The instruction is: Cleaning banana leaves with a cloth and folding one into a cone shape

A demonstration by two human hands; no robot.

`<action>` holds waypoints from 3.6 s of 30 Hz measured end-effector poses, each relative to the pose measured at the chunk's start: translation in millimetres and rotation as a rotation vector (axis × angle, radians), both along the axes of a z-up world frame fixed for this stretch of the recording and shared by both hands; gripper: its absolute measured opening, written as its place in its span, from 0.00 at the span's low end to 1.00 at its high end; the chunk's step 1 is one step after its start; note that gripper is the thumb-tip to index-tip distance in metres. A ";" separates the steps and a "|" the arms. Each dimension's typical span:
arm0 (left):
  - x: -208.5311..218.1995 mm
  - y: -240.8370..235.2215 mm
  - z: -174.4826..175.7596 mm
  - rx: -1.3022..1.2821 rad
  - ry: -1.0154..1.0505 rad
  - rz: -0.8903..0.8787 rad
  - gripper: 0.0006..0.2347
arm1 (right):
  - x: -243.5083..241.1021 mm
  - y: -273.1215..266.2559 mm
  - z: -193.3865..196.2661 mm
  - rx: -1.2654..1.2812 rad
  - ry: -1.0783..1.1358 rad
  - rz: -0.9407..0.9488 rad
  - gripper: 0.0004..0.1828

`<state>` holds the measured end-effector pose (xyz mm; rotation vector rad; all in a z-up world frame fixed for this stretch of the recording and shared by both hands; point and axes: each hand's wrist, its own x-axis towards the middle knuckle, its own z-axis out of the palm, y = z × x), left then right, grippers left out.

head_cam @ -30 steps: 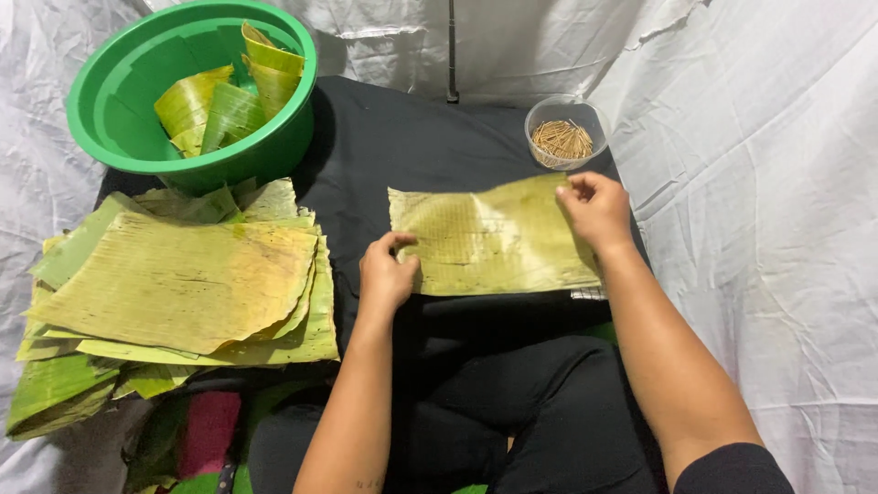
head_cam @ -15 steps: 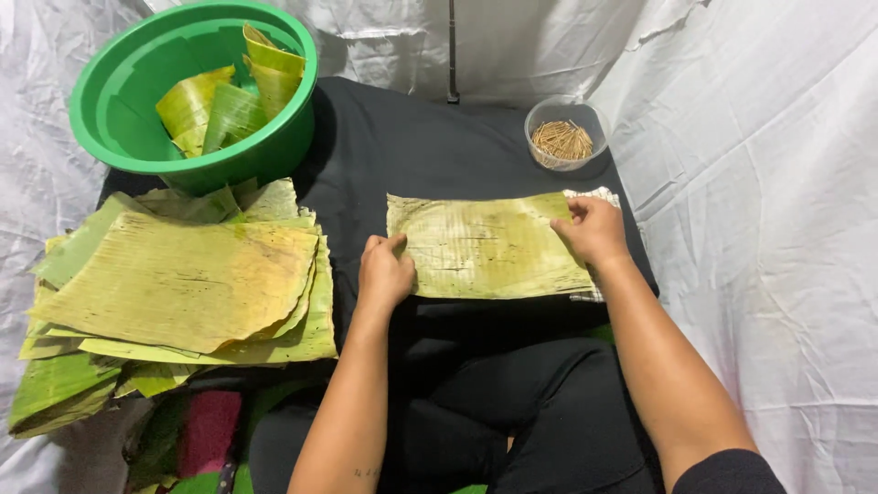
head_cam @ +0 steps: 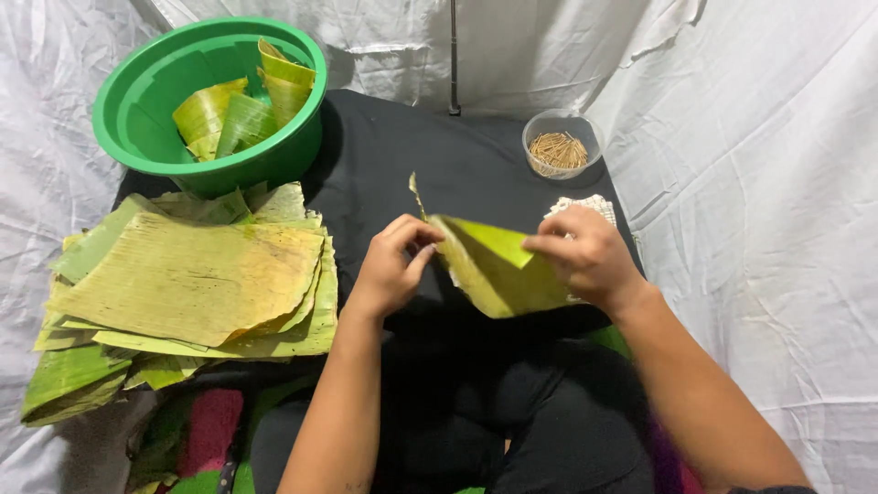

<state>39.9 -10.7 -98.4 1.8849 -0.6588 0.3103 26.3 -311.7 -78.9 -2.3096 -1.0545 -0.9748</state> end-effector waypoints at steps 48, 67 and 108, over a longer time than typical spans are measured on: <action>-81.8 -47.4 -103.6 -0.417 0.688 -0.256 0.36 | -3.3 7.5 -107.3 1.351 0.937 0.006 0.29; -74.5 -76.0 -170.7 -0.645 0.602 -0.321 0.22 | -60.1 81.2 -97.0 1.215 0.890 0.031 0.36; -23.2 -87.7 -145.3 -0.652 0.641 -0.241 0.20 | -14.1 87.1 -107.4 1.311 1.035 -0.016 0.30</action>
